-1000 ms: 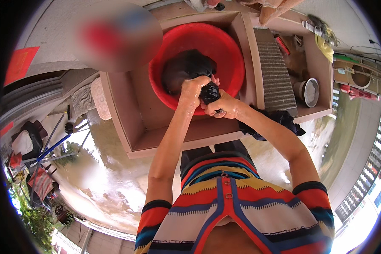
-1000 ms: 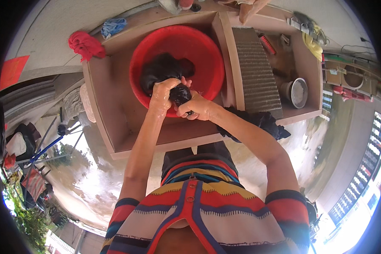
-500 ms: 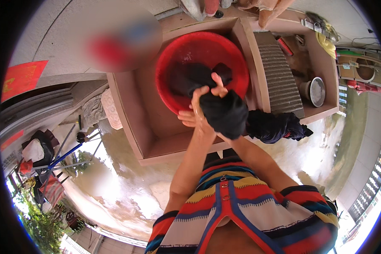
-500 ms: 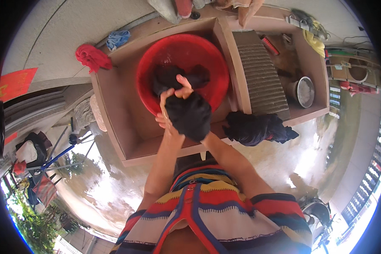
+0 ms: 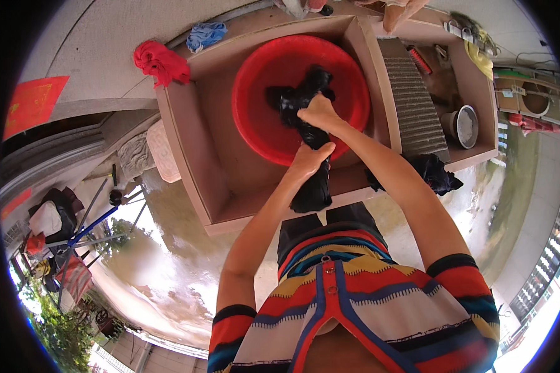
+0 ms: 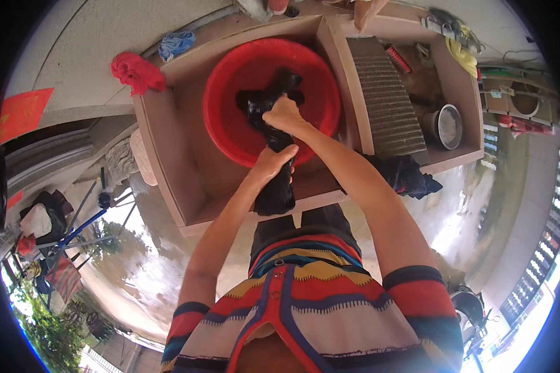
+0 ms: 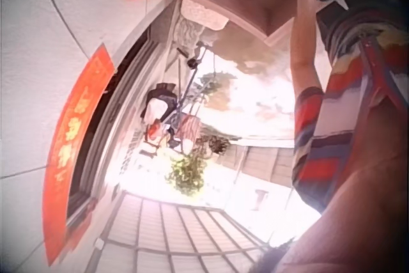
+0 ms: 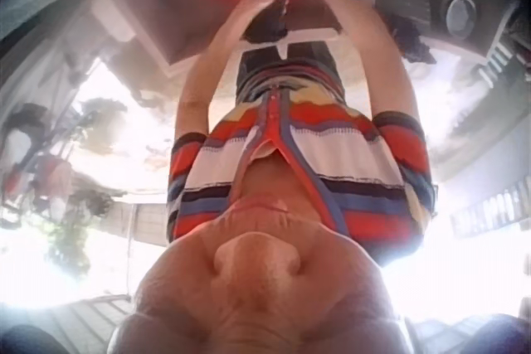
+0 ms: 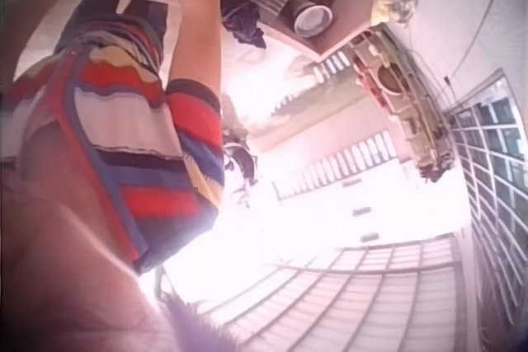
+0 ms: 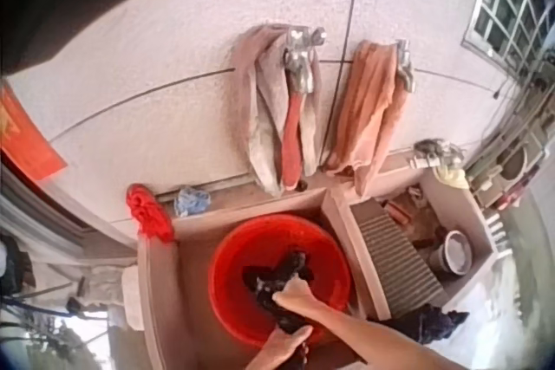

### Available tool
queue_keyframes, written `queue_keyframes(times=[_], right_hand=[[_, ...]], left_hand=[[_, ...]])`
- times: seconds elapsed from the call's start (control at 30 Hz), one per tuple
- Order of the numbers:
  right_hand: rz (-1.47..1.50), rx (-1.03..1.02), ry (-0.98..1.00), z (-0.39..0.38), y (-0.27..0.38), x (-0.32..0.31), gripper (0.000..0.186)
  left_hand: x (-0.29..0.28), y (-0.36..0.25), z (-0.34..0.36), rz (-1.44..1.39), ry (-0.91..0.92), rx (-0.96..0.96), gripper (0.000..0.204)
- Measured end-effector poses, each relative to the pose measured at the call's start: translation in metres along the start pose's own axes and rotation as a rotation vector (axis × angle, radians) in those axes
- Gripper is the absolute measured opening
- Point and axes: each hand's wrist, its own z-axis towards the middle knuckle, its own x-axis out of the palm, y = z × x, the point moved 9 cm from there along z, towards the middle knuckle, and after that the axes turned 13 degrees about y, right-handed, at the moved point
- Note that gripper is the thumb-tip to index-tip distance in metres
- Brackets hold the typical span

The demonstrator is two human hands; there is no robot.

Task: The person washes a striped towel and a black garment by hand in a red basin filled with soapy water. They scrub and rinse the items, then wring them out. The person hangs the towel on a drying rack using a hanger and later hangs the black garment on the same rack.

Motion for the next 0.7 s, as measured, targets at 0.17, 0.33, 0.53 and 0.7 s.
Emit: queue_keyframes(times=[0.17, 0.33, 0.53, 0.7], right_hand=[[-0.286, 0.220, 0.001, 0.008, -0.018, 0.019, 0.061], [0.050, 0.331, 0.123, -0.022, -0.023, 0.030, 0.068], [-0.299, 0.149, 0.305, -0.040, -0.025, 0.057, 0.082], [0.486, 0.159, 0.738, -0.091, 0.022, 0.039, 0.085]], left_hand=[[-0.044, 0.039, 0.062, 0.452, -0.090, -0.086, 0.043], [0.016, -0.022, -0.071, -0.529, 0.193, -0.015, 0.061], [0.048, -0.018, -0.057, -1.064, 0.493, 0.132, 0.044], [0.051, -0.013, -0.055, -1.283, 0.730, 0.205, 0.040]])
